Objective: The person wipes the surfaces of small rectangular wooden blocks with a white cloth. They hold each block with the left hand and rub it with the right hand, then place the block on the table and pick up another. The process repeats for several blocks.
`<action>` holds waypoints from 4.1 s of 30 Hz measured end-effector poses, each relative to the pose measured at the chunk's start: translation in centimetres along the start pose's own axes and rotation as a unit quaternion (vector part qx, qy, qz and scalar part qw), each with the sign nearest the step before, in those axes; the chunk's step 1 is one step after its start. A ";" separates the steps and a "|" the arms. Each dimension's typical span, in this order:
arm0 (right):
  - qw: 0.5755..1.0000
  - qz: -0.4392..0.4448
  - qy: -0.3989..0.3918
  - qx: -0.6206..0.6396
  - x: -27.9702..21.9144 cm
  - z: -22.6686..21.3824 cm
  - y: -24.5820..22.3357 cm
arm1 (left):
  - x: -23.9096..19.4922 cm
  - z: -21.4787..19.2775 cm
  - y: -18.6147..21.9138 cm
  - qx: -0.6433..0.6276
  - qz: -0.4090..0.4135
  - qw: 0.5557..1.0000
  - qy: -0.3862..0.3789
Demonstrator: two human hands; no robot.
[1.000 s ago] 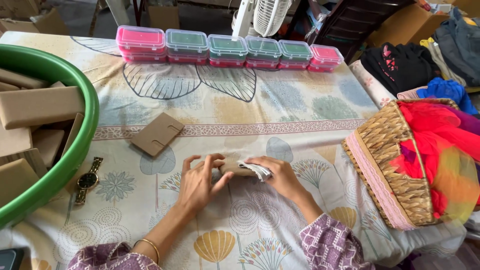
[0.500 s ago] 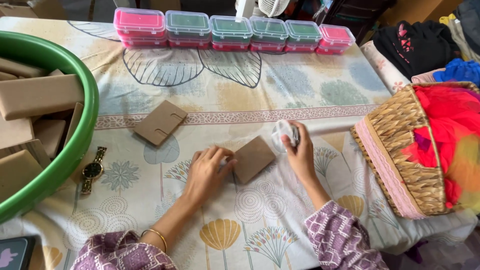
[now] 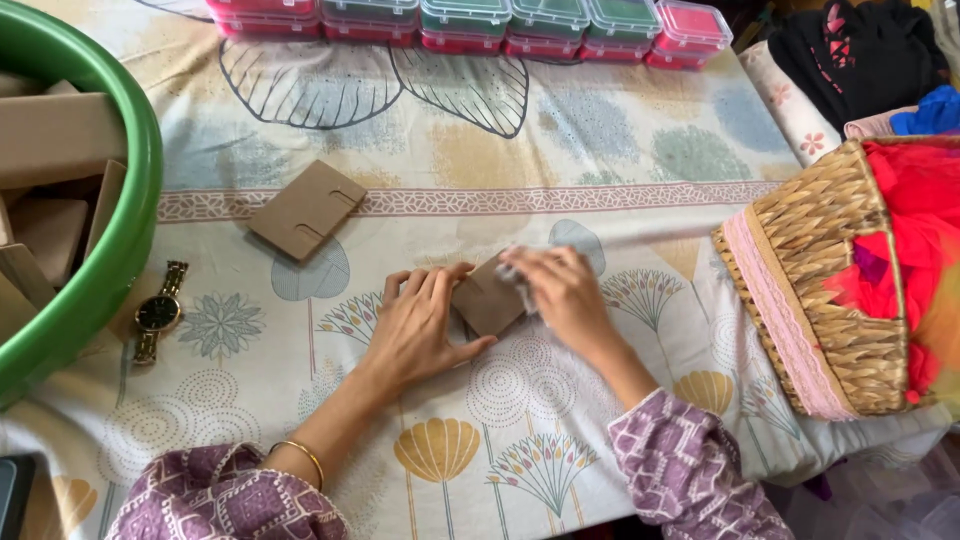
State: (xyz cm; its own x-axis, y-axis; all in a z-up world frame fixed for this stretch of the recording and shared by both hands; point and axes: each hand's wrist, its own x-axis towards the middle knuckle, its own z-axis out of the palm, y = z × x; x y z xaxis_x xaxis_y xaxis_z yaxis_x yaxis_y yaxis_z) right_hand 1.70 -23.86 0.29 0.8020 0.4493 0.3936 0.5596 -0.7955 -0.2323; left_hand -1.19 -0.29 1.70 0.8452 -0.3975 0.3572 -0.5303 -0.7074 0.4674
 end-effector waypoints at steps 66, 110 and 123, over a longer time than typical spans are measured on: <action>0.998 -0.058 -0.007 0.002 -0.4 -0.2 -3.4 | -0.2 0.0 -0.2 -0.026 0.053 0.998 0.030; 0.995 -0.002 -0.059 0.086 -0.6 -1.8 -1.0 | -0.2 -0.4 0.1 -0.042 0.045 0.998 0.016; 0.994 -0.025 -0.026 0.100 -1.0 -0.5 -2.4 | -0.3 0.2 -0.4 -0.045 0.066 0.996 0.036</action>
State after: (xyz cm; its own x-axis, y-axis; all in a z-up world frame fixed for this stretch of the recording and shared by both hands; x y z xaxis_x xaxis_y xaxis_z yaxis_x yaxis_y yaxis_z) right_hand -0.54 -22.62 0.86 0.7786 0.5115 0.3635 0.6257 -0.6768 -0.3878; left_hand -1.22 0.01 1.22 0.7626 -0.4388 0.4752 -0.6430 -0.5948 0.4825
